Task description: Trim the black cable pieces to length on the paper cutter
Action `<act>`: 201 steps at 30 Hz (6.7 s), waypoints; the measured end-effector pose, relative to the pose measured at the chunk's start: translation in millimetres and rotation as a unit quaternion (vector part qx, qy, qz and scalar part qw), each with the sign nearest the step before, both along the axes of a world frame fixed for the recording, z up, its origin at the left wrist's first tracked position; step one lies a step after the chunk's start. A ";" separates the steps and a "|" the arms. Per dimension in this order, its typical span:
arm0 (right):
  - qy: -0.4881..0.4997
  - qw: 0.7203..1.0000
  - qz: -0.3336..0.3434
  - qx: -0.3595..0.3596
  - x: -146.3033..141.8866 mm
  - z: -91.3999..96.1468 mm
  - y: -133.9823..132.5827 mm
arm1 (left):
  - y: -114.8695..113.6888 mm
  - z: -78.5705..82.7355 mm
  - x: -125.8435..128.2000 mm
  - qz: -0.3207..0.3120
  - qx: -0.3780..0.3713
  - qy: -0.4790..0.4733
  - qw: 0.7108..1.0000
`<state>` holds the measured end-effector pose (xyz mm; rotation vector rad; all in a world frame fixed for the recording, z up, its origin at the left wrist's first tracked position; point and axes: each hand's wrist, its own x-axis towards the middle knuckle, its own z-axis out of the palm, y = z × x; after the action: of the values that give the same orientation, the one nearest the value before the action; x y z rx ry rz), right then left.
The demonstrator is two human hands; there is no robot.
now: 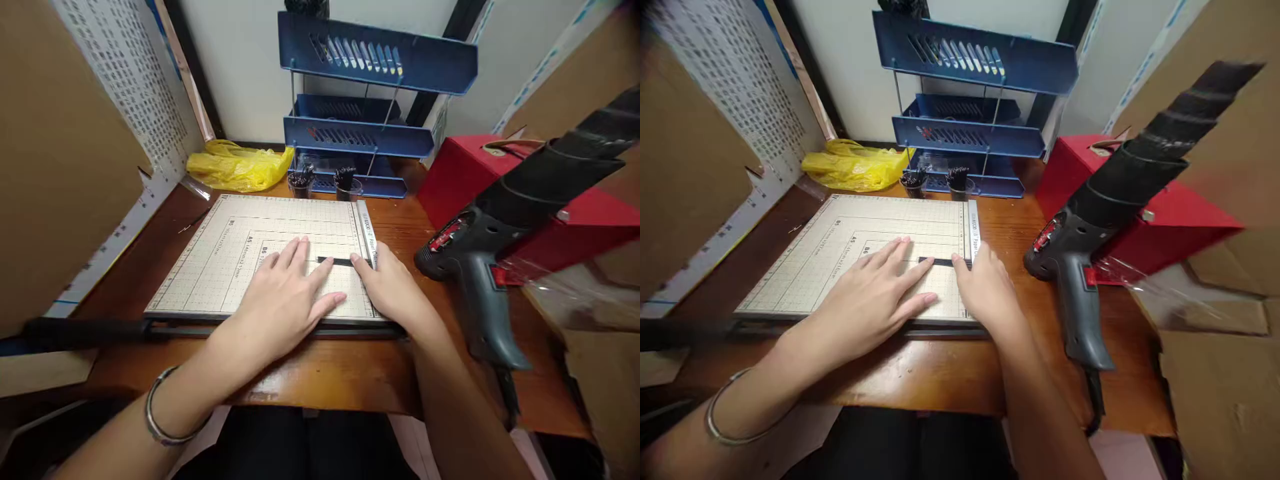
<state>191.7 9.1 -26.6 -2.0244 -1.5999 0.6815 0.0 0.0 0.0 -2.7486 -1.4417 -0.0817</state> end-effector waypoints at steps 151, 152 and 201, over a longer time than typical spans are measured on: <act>0.100 0.986 0.020 0.129 17.5 4.7 0.3 | -19.2 -33.2 36.8 0.019 0.026 -0.112 0.993; 0.096 0.985 0.033 0.140 18.5 5.9 -0.5 | -19.4 -33.1 37.1 0.022 0.023 -0.113 0.993; -0.040 0.973 0.063 0.219 -1.2 -1.1 -3.3 | -21.0 -35.0 37.2 0.016 0.059 -0.139 0.988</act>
<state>190.5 5.8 -27.6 -1.6561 -1.7529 0.2559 37.2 -21.0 -35.0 -2.6992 -1.4834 -0.5509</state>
